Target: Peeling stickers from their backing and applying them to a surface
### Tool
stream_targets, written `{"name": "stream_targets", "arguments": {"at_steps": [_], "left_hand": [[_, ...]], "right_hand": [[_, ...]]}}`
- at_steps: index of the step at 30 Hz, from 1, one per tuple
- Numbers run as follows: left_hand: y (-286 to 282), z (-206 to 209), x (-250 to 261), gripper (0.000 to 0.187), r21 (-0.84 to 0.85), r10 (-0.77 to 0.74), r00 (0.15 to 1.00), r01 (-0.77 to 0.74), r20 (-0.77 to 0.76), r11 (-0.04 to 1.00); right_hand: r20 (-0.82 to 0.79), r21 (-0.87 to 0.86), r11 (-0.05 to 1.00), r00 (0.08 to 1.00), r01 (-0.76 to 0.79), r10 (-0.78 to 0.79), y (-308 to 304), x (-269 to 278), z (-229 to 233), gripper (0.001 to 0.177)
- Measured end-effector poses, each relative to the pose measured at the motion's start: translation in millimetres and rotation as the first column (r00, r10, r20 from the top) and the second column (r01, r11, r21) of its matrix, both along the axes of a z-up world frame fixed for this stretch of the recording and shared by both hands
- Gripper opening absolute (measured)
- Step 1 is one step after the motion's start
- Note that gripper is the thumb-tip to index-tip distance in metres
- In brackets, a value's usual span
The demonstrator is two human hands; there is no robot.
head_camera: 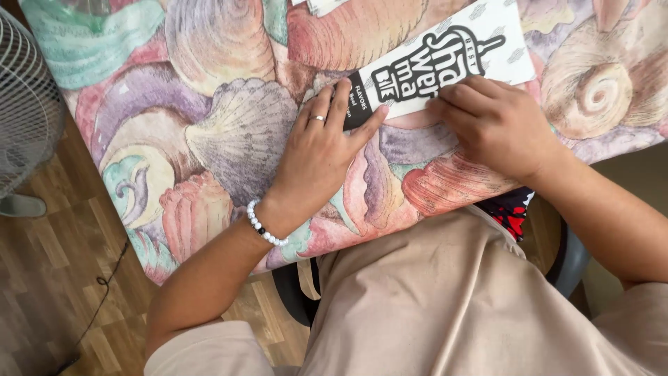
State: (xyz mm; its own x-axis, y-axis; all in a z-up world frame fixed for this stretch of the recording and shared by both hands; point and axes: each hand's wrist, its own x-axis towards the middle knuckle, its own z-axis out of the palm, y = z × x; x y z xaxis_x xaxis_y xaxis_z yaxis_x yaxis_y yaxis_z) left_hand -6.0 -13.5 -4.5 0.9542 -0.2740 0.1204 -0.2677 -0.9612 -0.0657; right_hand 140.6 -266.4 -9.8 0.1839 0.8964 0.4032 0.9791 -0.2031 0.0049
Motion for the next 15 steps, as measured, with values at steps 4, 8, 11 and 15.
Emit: {"name": "stream_targets", "arguments": {"at_steps": [4, 8, 11, 15], "left_hand": [[0.7, 1.1, -0.8, 0.044, -0.170, 0.029, 1.000, -0.027, 0.007, 0.985], [4.3, -0.2, -2.5, 0.038, -0.231, 0.032, 0.998, -0.018, 0.058, 0.973], [8.7, -1.6, -3.9, 0.043, -0.318, 0.038, 0.999, -0.029, 0.024, 0.948], [13.9, 2.5, -1.2, 0.042, -0.363, 0.040, 0.999, -0.044, -0.019, 0.931]], "right_hand": [[0.055, -0.053, 0.996, 0.996, 0.071, -0.069, -33.9, 16.7, -10.9, 0.029], [0.132, -0.096, 0.991, 0.988, 0.091, -0.078, -59.7, 26.2, -16.0, 0.030], [0.192, -0.116, 0.988, 0.979, 0.099, -0.075, -66.6, 28.3, -20.0, 0.026], [0.190, -0.111, 0.992, 0.981, 0.056, -0.034, -60.9, 32.6, -12.0, 0.019]]}}
